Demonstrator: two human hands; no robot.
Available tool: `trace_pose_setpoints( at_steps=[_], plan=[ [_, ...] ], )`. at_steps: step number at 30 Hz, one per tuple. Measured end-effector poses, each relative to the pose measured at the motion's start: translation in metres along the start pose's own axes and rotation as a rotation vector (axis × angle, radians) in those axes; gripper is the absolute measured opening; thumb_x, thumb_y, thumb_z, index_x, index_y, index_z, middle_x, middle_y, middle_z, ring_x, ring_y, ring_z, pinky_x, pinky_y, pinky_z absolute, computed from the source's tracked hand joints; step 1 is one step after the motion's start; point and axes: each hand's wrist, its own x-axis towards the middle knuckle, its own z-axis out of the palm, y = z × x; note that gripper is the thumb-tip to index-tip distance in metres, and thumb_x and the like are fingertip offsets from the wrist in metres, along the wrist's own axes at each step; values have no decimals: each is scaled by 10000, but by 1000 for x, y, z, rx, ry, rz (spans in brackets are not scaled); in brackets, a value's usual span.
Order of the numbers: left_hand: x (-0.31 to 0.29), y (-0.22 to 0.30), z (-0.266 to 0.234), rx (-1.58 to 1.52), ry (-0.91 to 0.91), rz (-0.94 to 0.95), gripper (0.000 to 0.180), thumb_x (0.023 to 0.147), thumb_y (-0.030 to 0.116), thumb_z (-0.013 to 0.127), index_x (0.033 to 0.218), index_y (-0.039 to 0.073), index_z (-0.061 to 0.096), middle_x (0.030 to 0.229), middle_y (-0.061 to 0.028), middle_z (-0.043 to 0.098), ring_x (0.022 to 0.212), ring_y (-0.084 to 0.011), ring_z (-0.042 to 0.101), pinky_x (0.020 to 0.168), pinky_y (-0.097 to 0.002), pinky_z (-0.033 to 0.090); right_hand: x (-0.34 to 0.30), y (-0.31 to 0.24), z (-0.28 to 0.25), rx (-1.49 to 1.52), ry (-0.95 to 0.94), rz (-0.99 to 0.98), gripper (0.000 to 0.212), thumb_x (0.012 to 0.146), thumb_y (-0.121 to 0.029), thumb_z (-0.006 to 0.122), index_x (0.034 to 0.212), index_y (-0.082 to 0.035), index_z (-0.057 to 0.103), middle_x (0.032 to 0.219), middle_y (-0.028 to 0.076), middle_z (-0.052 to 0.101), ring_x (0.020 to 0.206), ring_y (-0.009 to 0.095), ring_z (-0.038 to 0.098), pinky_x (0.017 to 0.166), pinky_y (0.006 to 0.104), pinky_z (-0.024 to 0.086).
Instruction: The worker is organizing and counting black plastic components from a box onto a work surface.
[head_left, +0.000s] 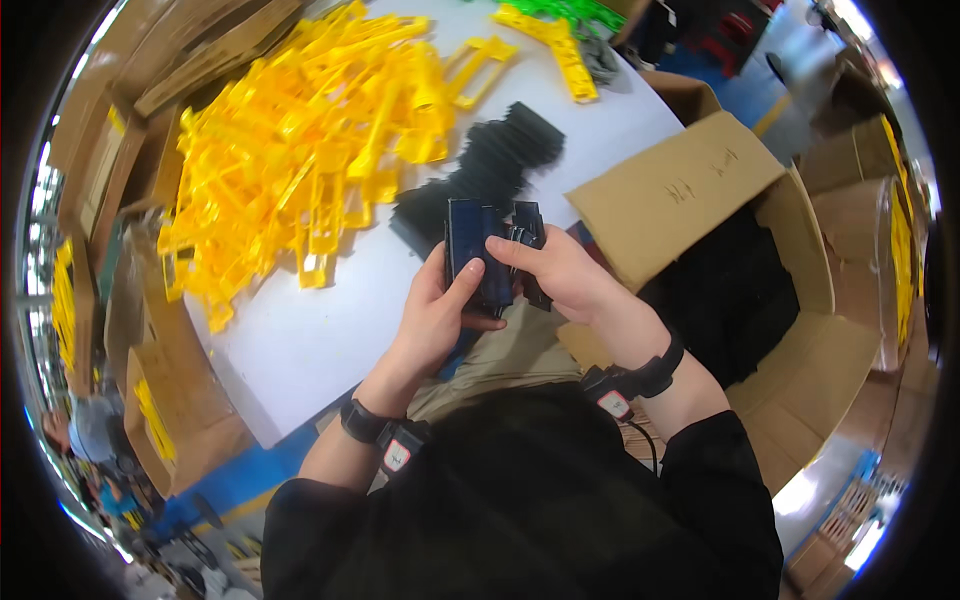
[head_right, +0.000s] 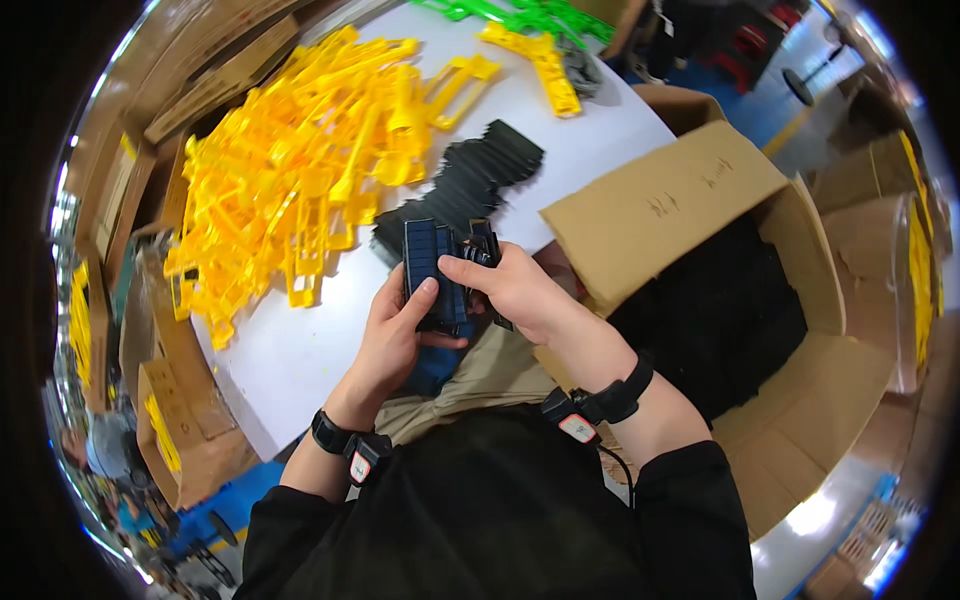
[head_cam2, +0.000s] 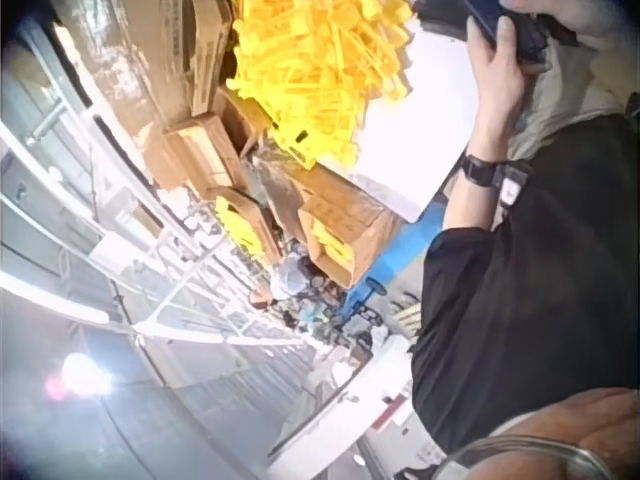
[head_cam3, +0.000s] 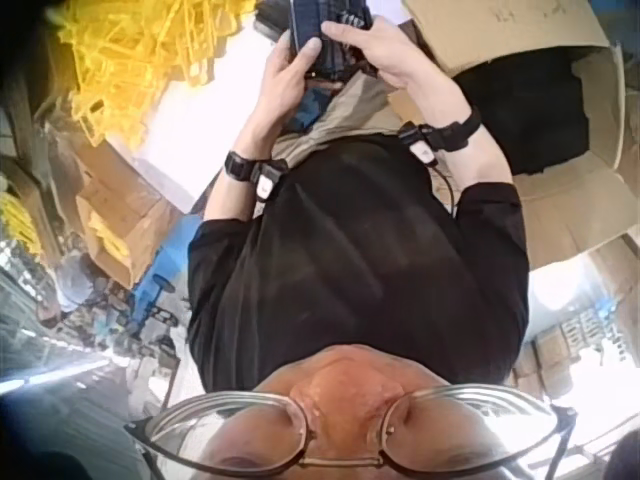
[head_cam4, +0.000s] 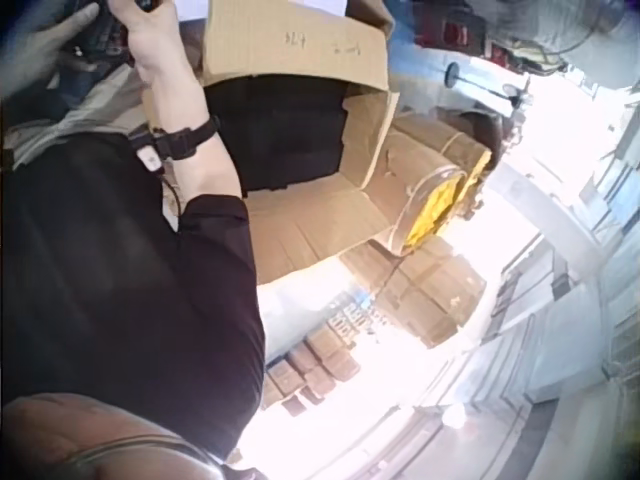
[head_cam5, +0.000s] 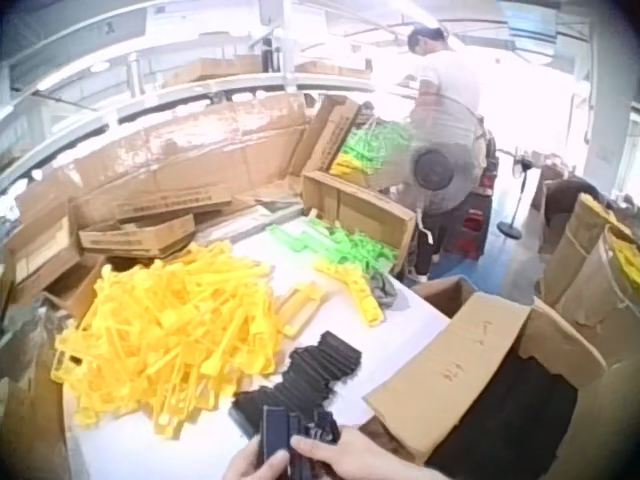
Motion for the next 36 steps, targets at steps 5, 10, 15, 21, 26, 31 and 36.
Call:
trace_pose_setpoints(
  at_steps=[5, 10, 15, 21, 26, 31, 36],
  plan=[
    [-11, -5, -31, -115, 187, 21, 316, 1004, 187, 470, 1290, 53, 447, 1133, -88, 607, 934, -175, 658, 624, -343, 619, 26, 21, 32, 228, -36, -4, 311, 975, -266, 564, 1188, -39, 559, 1060, 69, 647, 952, 164, 645, 820, 346, 540],
    [-21, -19, -66, -92, 275, -8, 275, 998, 167, 482, 1247, 50, 486, 1069, -64, 626, 899, -150, 657, 587, -306, 602, 42, 39, 51, 295, 6, 19, 300, 990, -256, 533, 1203, -47, 561, 1108, 62, 650, 962, 180, 658, 829, 344, 551],
    [-26, -35, -82, 21, 335, 81, 248, 989, 150, 491, 1208, 36, 510, 1012, -54, 634, 835, -126, 651, 570, -289, 585, 53, 57, 71, 264, 34, 53, 255, 935, -213, 624, 1121, -38, 618, 1015, 40, 673, 878, 134, 653, 786, 314, 528],
    [-26, -40, -94, -149, 342, 80, 230, 989, 104, 462, 1191, 3, 505, 1028, -87, 623, 852, -144, 644, 620, -297, 584, 63, 62, 83, 209, 87, 27, 199, 913, -109, 623, 1086, -10, 621, 992, 52, 676, 854, 128, 654, 765, 300, 529],
    [-29, -43, -95, -179, 367, 82, 241, 991, 119, 484, 1213, 32, 519, 1043, -65, 654, 849, -133, 654, 716, -316, 589, 69, 74, 91, 256, 141, 8, 190, 925, -112, 603, 1072, 7, 618, 982, 64, 677, 833, 126, 662, 739, 292, 540],
    [-32, -47, -104, -100, 456, 94, 224, 967, 105, 540, 1179, 34, 534, 1012, -54, 665, 836, -126, 655, 679, -305, 581, 69, 76, 96, 265, 141, -4, 190, 935, -129, 592, 1069, 4, 618, 966, 75, 680, 821, 142, 672, 709, 291, 558],
    [-34, -37, -104, -138, 499, 118, 227, 958, 95, 552, 1176, 33, 536, 1017, -42, 659, 847, -106, 641, 689, -283, 559, 70, 80, 96, 276, 144, 17, 208, 930, -134, 598, 1088, 2, 601, 943, 67, 680, 799, 153, 680, 676, 297, 572]
  ],
)
